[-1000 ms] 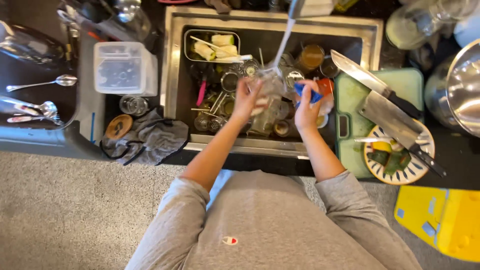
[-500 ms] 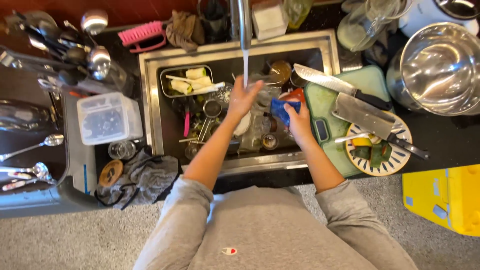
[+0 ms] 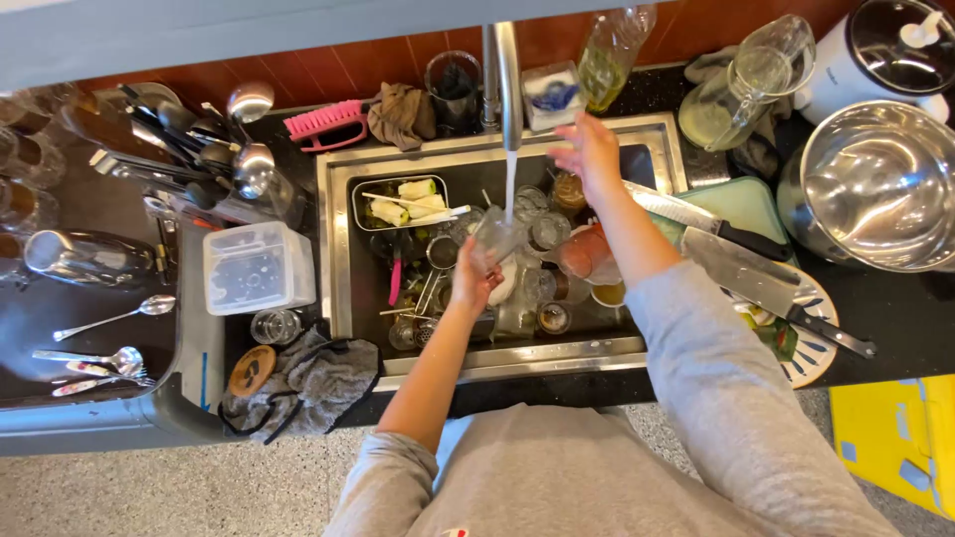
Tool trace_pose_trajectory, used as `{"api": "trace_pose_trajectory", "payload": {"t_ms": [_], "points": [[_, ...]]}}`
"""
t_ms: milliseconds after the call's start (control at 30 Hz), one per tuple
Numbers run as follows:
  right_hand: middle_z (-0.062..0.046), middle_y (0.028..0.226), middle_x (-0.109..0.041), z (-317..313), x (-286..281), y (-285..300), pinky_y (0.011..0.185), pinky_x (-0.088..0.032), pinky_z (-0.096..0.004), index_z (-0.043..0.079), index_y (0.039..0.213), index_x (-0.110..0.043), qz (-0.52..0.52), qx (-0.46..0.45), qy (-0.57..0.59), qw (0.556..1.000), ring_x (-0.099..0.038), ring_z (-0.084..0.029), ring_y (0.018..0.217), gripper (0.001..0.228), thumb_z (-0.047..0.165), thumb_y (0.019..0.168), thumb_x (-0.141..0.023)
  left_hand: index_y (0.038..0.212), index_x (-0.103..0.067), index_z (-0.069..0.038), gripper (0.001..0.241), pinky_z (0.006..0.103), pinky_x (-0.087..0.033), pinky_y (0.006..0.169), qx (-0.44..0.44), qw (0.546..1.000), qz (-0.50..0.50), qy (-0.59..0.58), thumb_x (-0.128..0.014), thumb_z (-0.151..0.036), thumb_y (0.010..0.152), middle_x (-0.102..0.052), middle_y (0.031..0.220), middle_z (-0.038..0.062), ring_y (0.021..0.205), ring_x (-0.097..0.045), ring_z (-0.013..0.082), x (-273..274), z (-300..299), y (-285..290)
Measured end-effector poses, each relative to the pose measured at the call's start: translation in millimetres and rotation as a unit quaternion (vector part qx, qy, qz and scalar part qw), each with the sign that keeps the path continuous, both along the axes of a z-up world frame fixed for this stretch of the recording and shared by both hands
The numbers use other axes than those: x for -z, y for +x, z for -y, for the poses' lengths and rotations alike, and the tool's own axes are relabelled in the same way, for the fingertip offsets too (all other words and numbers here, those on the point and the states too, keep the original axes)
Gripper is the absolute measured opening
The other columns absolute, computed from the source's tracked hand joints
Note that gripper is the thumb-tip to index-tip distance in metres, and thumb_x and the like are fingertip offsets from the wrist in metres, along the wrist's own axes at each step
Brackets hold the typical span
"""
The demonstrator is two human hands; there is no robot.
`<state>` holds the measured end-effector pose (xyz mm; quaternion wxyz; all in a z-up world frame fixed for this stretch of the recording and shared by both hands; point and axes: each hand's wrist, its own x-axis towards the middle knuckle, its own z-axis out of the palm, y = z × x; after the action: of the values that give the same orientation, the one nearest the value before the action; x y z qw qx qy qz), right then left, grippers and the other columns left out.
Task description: Washing cocktail shakers, glasses, and utensils in a bar sink area.
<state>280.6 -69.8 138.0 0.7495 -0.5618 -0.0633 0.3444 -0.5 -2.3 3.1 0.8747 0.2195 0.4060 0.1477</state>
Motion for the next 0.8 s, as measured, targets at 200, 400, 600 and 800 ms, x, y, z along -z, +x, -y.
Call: {"api": "trace_pose_trajectory", "payload": {"t_ms": [200,400,600,800], "points": [[-0.011,0.125,-0.07,-5,75,-71,0.089,-0.054,-0.041,0.009,0.136,-0.062,0.177,-0.201,-0.095,0.959,-0.065,-0.023,0.112,0.046,0.041,0.103,-0.062,0.138,-0.036,-0.021,0.066,0.0417,-0.055,0.077,0.003,0.971,0.041,0.237,-0.071,-0.048,0.088,-0.045,0.14,0.006,0.112,-0.06,0.021,-54,19,19],[-0.013,0.126,-0.064,-7,-15,-110,0.094,-0.049,-0.055,0.017,0.126,-0.062,0.324,-0.284,-0.181,0.884,-0.062,-0.036,0.116,0.042,0.041,0.092,-0.066,0.14,-0.031,-0.027,0.076,0.0347,-0.062,0.069,0.003,0.978,0.078,0.194,-0.064,-0.059,0.08,-0.045,0.138,-0.001,0.109,-0.061,0.0158,-35,-10,15],[-0.013,0.133,-0.062,-22,-40,-112,0.097,-0.053,-0.056,0.016,0.131,-0.059,0.399,-0.335,-0.234,0.821,-0.065,-0.042,0.113,0.048,0.045,0.094,-0.063,0.117,-0.055,-0.016,0.065,0.0215,-0.031,0.04,0.039,0.978,0.195,-0.057,-0.061,-0.078,0.098,-0.056,0.081,-0.003,0.051,-0.042,0.0071,-30,-6,21],[-0.014,0.134,-0.064,-14,-5,-115,0.103,-0.05,-0.05,0.014,0.135,-0.059,0.424,-0.338,-0.191,0.818,-0.063,-0.033,0.121,0.056,0.046,0.09,-0.07,0.116,-0.056,-0.01,0.072,0.0249,-0.037,0.044,0.066,0.983,0.167,-0.022,-0.051,-0.078,0.093,-0.058,0.089,0.004,0.055,-0.048,0.0123,-45,-16,8]]}}
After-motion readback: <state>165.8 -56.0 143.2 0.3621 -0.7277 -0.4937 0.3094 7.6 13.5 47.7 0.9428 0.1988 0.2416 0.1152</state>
